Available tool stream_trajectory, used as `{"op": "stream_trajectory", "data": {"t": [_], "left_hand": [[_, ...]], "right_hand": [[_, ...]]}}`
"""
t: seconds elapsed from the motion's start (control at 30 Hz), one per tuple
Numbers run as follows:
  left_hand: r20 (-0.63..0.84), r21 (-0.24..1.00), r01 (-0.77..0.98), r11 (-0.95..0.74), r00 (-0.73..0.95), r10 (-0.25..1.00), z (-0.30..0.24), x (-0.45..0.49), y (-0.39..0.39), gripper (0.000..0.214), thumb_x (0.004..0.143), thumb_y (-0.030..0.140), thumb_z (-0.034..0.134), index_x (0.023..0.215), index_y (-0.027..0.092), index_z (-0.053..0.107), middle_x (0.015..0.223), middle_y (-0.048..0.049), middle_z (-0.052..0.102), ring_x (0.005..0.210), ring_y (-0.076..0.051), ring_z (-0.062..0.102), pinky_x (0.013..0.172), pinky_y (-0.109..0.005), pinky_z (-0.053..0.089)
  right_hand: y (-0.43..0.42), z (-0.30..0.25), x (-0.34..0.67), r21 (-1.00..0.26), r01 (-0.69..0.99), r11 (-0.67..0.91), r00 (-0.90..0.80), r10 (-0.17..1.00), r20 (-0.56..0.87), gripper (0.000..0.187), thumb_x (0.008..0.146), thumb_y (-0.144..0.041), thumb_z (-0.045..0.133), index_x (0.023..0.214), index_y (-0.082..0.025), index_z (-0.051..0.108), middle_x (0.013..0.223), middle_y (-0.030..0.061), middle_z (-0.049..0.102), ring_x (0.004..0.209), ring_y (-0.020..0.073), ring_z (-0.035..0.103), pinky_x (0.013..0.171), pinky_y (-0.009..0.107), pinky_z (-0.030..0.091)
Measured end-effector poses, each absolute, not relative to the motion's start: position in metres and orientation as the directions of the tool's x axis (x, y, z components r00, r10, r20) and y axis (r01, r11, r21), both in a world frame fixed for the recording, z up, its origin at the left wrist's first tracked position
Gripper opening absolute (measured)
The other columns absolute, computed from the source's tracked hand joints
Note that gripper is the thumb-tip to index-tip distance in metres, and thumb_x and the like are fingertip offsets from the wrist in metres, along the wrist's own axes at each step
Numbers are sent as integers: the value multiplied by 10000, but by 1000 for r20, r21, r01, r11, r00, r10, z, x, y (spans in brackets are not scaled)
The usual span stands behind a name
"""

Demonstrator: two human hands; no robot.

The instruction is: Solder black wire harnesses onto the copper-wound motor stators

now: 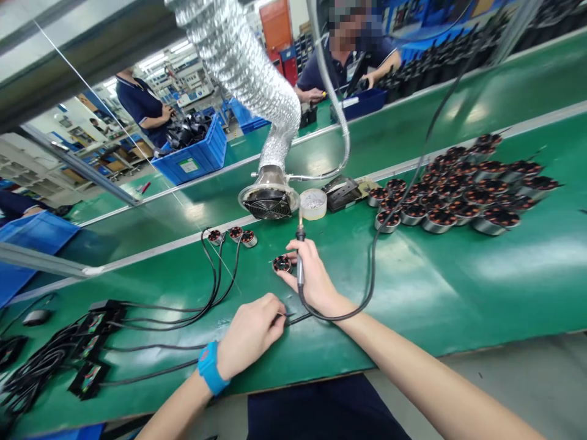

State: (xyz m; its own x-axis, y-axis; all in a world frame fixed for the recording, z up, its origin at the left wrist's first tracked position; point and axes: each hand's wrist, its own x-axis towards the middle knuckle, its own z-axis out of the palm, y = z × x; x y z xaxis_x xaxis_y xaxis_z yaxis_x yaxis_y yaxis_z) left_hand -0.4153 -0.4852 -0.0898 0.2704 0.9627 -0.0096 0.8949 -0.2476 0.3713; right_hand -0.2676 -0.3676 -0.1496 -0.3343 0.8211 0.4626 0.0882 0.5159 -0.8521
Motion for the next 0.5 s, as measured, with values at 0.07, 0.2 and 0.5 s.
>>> {"op": "stream_trajectory", "data": {"t": [0.07, 0.2, 0.5], "left_hand": [[64, 538, 832, -136, 120, 991, -83, -427, -478, 102, 877, 151, 561, 924, 168, 650, 818, -7, 666, 714, -143, 612, 688, -240, 460], [163, 750, 662, -9, -172, 972, -68, -450, -453, 145, 855, 295, 591, 879, 175, 669, 737, 9, 659, 599, -115, 542, 576, -208, 416], [71, 846, 531, 53, -211, 975, -76, -457, -449, 447, 676, 626, 724, 795, 197, 756, 711, -29, 725, 695, -213, 661, 561, -231, 514]], "right_hand": [[-370, -148, -270, -858, 41, 511, -381, 802, 460, 503, 831, -195, 714, 1235, -276, 427, 1175, 52, 433, 977, 184, 639, 877, 386, 575], [-374, -136, -272, -827, 35, 561, -457, 745, 486, 537, 812, -149, 714, 1248, -268, 425, 1210, 67, 450, 1039, 194, 603, 943, 404, 531], [-387, -101, -282, -785, -173, 595, -379, 695, 610, 315, 817, -119, 618, 1076, -236, 482, 1130, 40, 473, 836, 108, 601, 786, 268, 545]]}}
